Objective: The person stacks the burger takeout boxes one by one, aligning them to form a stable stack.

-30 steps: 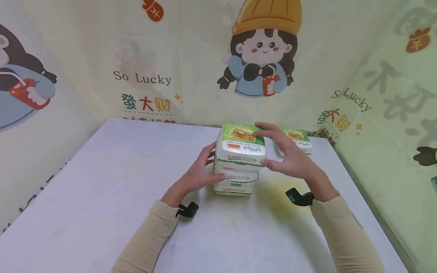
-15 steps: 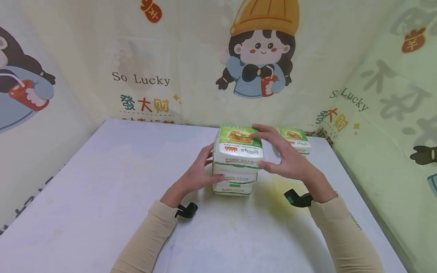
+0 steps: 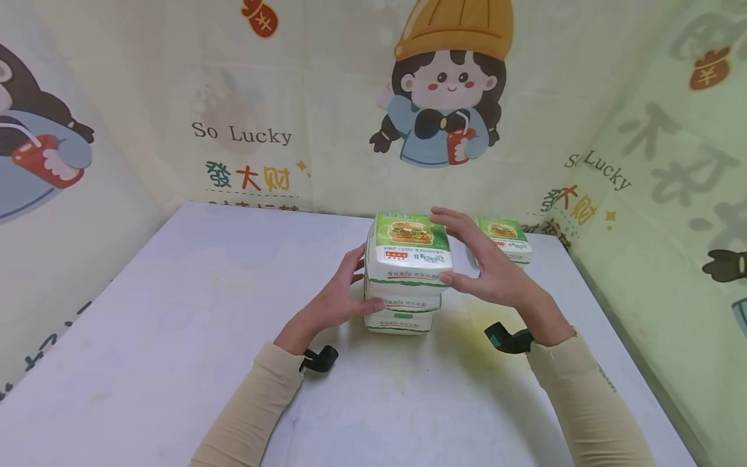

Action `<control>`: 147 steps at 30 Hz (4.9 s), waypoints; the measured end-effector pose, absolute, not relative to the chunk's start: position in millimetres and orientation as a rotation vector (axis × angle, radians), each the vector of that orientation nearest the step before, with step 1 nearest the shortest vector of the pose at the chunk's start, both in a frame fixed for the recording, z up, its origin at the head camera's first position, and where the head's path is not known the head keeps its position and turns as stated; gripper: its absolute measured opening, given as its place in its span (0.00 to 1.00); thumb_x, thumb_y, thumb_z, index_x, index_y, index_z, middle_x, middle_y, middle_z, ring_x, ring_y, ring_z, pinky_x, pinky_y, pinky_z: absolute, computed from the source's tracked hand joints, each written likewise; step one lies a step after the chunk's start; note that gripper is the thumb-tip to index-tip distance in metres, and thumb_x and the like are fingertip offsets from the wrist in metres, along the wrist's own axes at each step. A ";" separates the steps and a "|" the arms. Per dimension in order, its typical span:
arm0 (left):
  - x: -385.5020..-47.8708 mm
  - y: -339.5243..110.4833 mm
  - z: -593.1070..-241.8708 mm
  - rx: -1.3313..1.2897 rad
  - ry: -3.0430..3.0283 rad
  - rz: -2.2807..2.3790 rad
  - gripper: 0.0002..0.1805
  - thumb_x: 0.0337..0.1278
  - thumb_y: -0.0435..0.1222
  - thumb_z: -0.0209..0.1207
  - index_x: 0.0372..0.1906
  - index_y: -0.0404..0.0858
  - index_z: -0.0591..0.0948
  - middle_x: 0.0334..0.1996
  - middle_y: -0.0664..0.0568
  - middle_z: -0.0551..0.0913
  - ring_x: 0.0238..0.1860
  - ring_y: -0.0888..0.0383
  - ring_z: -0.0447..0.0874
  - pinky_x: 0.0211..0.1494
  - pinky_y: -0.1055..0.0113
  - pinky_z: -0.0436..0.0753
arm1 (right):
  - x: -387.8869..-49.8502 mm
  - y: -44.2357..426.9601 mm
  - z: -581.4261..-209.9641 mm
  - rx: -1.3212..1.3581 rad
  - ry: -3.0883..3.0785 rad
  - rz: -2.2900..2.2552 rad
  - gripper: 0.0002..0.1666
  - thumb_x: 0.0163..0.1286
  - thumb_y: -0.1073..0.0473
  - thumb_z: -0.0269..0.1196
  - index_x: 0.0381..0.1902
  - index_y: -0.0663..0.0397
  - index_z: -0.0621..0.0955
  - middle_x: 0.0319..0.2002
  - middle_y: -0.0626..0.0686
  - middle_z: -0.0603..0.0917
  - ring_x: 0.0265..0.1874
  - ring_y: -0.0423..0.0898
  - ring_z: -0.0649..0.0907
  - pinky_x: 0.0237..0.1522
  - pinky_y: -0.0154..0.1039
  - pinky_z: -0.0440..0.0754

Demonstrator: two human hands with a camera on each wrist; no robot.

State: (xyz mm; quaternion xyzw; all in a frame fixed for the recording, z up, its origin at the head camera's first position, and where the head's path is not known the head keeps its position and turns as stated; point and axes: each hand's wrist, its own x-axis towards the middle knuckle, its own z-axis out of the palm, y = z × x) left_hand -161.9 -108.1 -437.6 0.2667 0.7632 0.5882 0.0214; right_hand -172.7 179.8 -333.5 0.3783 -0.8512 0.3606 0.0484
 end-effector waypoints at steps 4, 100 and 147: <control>-161.9 -108.9 -438.6 0.848 2.362 1.830 0.55 0.49 0.40 0.72 0.76 0.59 0.49 0.72 0.56 0.56 0.72 0.51 0.59 0.74 0.45 0.64 | -173.0 180.5 -334.1 1.152 -2.594 1.112 0.52 0.56 0.56 0.70 0.75 0.27 0.59 0.78 0.40 0.53 0.74 0.52 0.62 0.69 0.68 0.63; -164.4 -109.1 -388.9 1.036 2.495 1.796 0.57 0.48 0.55 0.68 0.79 0.56 0.46 0.76 0.60 0.51 0.76 0.55 0.55 0.77 0.49 0.62 | -285.5 305.7 -408.0 0.290 -3.184 0.632 0.59 0.63 0.36 0.63 0.77 0.64 0.51 0.76 0.73 0.44 0.71 0.77 0.48 0.67 0.74 0.51; -163.4 -111.3 -387.7 1.011 2.478 1.807 0.56 0.49 0.54 0.69 0.79 0.59 0.46 0.76 0.59 0.51 0.76 0.55 0.56 0.77 0.51 0.63 | -268.3 306.2 -415.6 0.179 -2.950 0.923 0.47 0.68 0.41 0.62 0.72 0.66 0.63 0.71 0.72 0.57 0.63 0.67 0.65 0.62 0.66 0.65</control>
